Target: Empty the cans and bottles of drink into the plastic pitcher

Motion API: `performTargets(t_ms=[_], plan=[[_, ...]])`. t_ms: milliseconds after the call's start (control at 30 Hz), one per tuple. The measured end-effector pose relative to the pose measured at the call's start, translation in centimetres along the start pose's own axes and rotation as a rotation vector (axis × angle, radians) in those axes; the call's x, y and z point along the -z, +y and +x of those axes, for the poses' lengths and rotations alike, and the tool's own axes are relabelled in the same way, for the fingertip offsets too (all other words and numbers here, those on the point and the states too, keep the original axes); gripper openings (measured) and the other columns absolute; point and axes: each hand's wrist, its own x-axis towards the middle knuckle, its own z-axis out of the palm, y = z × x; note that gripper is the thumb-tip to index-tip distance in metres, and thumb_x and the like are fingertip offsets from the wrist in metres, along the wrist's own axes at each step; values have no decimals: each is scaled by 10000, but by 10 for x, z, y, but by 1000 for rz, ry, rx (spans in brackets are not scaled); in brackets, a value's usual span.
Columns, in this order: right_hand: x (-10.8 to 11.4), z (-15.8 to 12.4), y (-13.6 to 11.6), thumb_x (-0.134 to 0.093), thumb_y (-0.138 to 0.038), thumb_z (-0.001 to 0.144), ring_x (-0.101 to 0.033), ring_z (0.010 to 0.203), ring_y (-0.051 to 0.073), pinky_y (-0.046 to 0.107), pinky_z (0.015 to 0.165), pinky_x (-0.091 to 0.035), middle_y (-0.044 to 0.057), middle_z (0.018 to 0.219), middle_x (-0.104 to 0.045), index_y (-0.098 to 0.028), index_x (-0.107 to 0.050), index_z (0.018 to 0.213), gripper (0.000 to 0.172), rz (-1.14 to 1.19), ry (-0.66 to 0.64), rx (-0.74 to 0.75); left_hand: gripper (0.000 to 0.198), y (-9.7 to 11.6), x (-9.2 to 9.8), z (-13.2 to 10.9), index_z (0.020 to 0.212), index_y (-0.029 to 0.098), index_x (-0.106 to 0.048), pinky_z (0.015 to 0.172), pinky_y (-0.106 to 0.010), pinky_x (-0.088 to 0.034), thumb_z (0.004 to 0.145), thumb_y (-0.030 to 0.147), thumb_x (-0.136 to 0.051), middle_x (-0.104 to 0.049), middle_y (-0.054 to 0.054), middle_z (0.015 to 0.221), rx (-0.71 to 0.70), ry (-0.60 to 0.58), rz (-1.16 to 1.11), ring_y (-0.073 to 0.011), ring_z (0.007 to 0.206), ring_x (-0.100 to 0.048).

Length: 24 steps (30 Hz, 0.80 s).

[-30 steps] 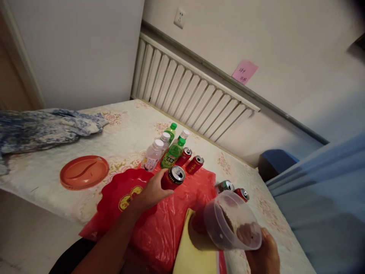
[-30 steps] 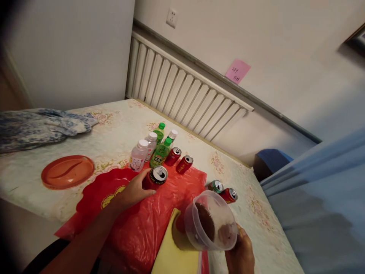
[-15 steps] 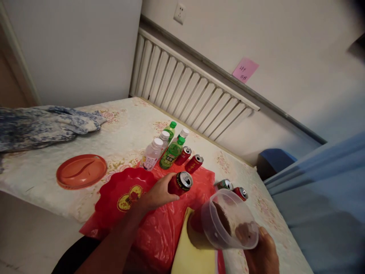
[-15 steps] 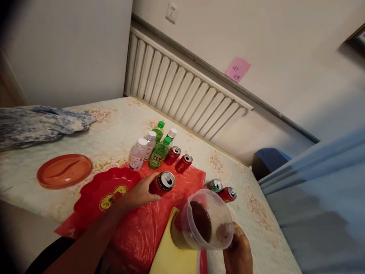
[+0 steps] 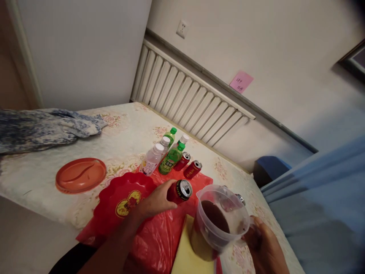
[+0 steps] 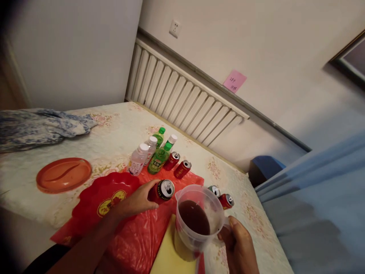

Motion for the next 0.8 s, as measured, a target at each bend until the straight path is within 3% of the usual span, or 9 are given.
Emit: performTargets(t_ms=[200,467,800], plan=[[-1,11,-23,-568,-521,811,-300,478,100,249,480,-296,-56,471,-357,-205,-422,531,447,-31,-71,-98,688,1,2,-1,1236,192,-522,1017,-355,-427,575,101,-690,-616,-60,1268,7,1,-4,-271,1172,-557],[-10,17,-39,-603,-542,788,-327,482,104,257,481,-283,-43,499,-396,-198,-456,534,452,-140,-81,-29,704,-4,3,-3,1242,201,-519,1020,-362,-431,571,95,-702,-615,-65,1268,-9,11,-10,-272,1177,-557],[-5,45,-39,-577,-651,779,-195,467,81,256,468,-160,-74,474,-259,-216,-373,505,553,-224,-296,-21,696,-2,3,-3,1232,204,-524,1022,-365,-430,566,94,-692,-612,-62,1272,0,18,0,-282,1188,-550]])
